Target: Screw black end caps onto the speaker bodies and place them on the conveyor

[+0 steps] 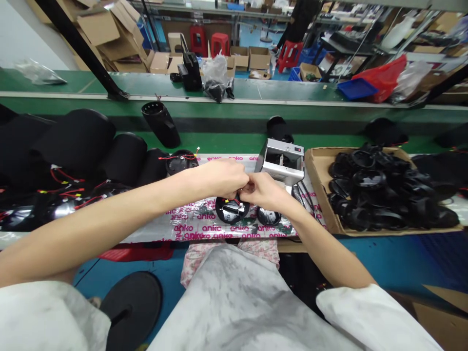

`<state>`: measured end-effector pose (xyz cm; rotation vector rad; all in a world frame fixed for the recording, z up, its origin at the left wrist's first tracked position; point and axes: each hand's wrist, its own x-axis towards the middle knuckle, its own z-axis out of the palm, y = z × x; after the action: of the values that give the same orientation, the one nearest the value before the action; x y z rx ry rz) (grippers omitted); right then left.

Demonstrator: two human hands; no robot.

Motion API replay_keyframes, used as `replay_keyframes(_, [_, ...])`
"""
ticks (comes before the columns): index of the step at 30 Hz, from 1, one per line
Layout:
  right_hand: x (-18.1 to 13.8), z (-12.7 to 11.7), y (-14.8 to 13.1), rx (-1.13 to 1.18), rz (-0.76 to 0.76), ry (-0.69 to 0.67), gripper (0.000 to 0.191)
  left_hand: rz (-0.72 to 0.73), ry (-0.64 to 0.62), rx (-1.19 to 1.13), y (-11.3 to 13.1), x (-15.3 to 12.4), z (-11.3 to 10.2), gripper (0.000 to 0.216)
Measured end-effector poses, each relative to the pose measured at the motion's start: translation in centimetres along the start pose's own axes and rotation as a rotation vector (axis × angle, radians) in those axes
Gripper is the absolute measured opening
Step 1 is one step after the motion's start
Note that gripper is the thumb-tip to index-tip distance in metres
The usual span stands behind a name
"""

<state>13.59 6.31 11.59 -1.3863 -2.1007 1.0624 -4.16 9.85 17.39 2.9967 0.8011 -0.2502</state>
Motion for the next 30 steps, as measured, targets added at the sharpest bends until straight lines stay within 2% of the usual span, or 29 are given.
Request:
replay_keyframes(6, [-0.8, 0.4, 0.1, 0.019, -0.027, 0.02, 0.005, -0.088, 0.033, -0.063, -0.3, -2.6, 0.6, 0.017])
replay_keyframes(9, [-2.1, -0.2, 0.2, 0.022, -0.031, 0.031, 0.02, -0.112, 0.146, -0.212, -0.8, -5.0, 1.3, 0.025])
replay_keyframes(12, [-3.8, -2.1, 0.4, -0.034, -0.007, 0.095, 0.03, -0.068, 0.239, -0.356, -0.8, -6.7, 2.6, 0.024])
replay_keyframes(14, [-5.3, -3.6, 0.8, -0.103, 0.025, 0.12, 0.028, -0.042, 0.253, -0.369, -0.5, -7.1, 3.6, 0.027])
replay_keyframes(17, [-7.8, -4.3, 2.2, -0.209, 0.058, -0.006, 0.013, -0.052, 0.272, -0.335, 0.0, -6.6, 4.4, 0.021])
replay_keyframes(18, [-8.7, -3.9, 2.9, -0.239, 0.065, -0.065, 0.009, -0.057, 0.278, -0.328, 0.1, -6.3, 4.4, 0.017])
replay_keyframes(19, [-9.4, -3.2, 3.7, -0.267, 0.072, -0.112, 0.015, -0.058, 0.285, -0.331, 0.2, -6.0, 4.3, 0.015])
replay_keyframes(22, [-11.0, -0.2, 6.0, -0.328, 0.104, -0.134, 0.032, -0.042, 0.301, -0.408, 0.4, -5.5, 3.7, 0.014])
replay_keyframes(26, [-11.8, 2.4, 7.9, -0.26, 0.13, -0.075, 0.022, -0.014, 0.307, -0.634, 0.7, -5.9, 3.4, 0.007])
replay_keyframes(30, [-12.4, 2.1, 7.9, -0.008, 0.127, 0.034, 0.007, -0.034, 0.429, -0.855, 1.6, -6.6, 5.0, 0.004])
